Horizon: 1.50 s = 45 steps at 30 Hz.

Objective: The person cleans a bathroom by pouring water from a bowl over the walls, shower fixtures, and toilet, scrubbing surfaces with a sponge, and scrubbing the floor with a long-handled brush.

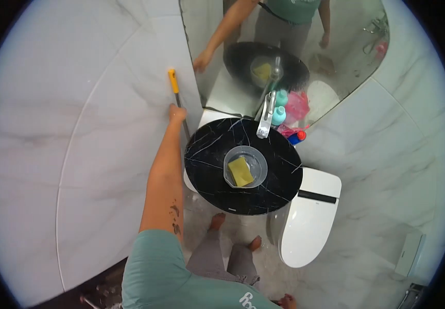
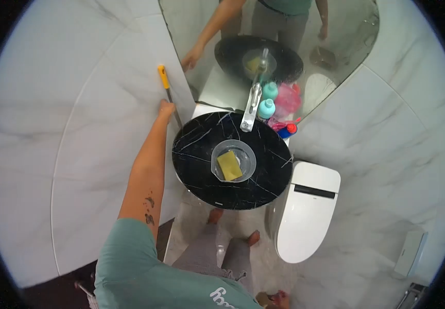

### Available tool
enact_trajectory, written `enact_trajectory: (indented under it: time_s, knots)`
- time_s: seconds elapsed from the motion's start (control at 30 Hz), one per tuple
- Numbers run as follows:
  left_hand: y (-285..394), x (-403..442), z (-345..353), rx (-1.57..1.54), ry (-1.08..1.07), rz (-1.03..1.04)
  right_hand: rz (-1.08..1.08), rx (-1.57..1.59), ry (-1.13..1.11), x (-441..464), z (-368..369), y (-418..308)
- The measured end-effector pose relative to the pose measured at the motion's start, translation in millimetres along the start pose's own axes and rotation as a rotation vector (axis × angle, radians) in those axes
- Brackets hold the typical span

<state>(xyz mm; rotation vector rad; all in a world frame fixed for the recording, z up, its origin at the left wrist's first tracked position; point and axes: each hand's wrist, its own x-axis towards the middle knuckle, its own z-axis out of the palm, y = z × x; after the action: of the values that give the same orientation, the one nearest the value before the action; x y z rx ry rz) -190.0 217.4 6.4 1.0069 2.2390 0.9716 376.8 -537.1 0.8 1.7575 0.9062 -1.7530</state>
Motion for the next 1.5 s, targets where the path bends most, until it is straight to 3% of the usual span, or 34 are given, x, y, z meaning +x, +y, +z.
enact_trajectory:
  time_s: [0.03, 0.2, 0.27, 0.3, 0.37, 0.5, 0.57, 0.63, 0.7, 0.83, 0.9, 0.97, 1.07, 1.13, 1.2, 1.23, 1.27, 1.3, 1.33, 1.37, 1.4, 1.47, 1.5]
  knots:
    - [-4, 11, 12, -0.083, -0.041, -0.111, 0.027, 0.015, -0.003, -13, 10, -7]
    - [-9, 36, 25, -0.117, -0.072, -0.117, 0.274, 0.902, 0.389, -100, 84, -110]
    - [-22, 36, 20, 0.211, 0.02, 0.129, 0.226, 1.038, 0.389, -74, 103, -84]
    - [-30, 33, 12, 0.221, 0.002, 0.125, 0.146, 1.171, 0.398, -58, 111, -72]
    - [-54, 6, -18, -0.164, -0.176, 0.333, -0.084, 1.174, 0.461, -53, 111, -71]
    - [-101, -77, -70, -0.344, -0.085, 0.429, -0.038, 1.252, 0.538, -36, 89, -90]
    - [-135, -118, -93, -0.285, 0.028, 0.405, -0.13, 1.229, 0.54, -25, 78, -97]
    - [-165, -163, -111, -0.456, 0.105, 0.337, -0.229, 1.205, 0.552, -9, 73, -91]
    - [-180, -212, -134, -0.396, 0.168, 0.386, -0.333, 1.162, 0.557, 8, 74, -77]
    - [-162, -311, -167, -0.535, 0.178, 0.449, -0.37, 1.026, 0.607, -16, 76, -65]
    - [-152, -348, -179, -0.74, 0.315, 0.208, -0.447, 0.948, 0.655, -18, 94, -36]
    - [-143, -375, -181, -0.763, 0.258, 0.256, -0.499, 0.969, 0.708, -14, 119, -3]
    - [-148, -412, -173, -0.708, 0.049, 0.371, -0.445, 0.98, 0.771, -22, 165, 37]
    - [-150, -456, -160, -0.643, -0.302, 0.461, -0.48, 1.035, 0.841, -39, 183, 48]
    - [-136, -529, -138, -0.387, -0.527, 0.486, -0.534, 1.101, 0.841, -61, 181, 38]
    - [-119, -576, -135, -0.316, -0.803, 0.335, -0.564, 1.228, 0.658, -76, 176, 25]
    - [-123, -598, -122, -0.077, -1.113, 0.695, -0.59, 1.35, 0.467, -91, 171, 12]
    - [-103, -635, -116, -0.108, -1.375, 1.141, -0.584, 1.37, 0.471, -104, 169, 1]
    - [-114, -668, -102, -0.144, -1.51, 1.285, -0.709, 1.5, 0.178, -118, 167, -11]
    - [-108, -704, -106, 0.073, -1.656, 1.283, -0.831, 1.608, -0.126, -131, 165, -20]
    - [-134, -731, -96, -0.004, -1.644, 1.378, -0.827, 1.629, -0.122, -146, 164, -29]
    - [-162, -769, -86, 0.118, -1.777, 1.368, -0.72, 1.891, -0.415, -166, 162, -42]
    - [-179, -783, -79, 0.116, -1.793, 1.367, -0.716, 1.906, -0.409, -153, 168, -37]
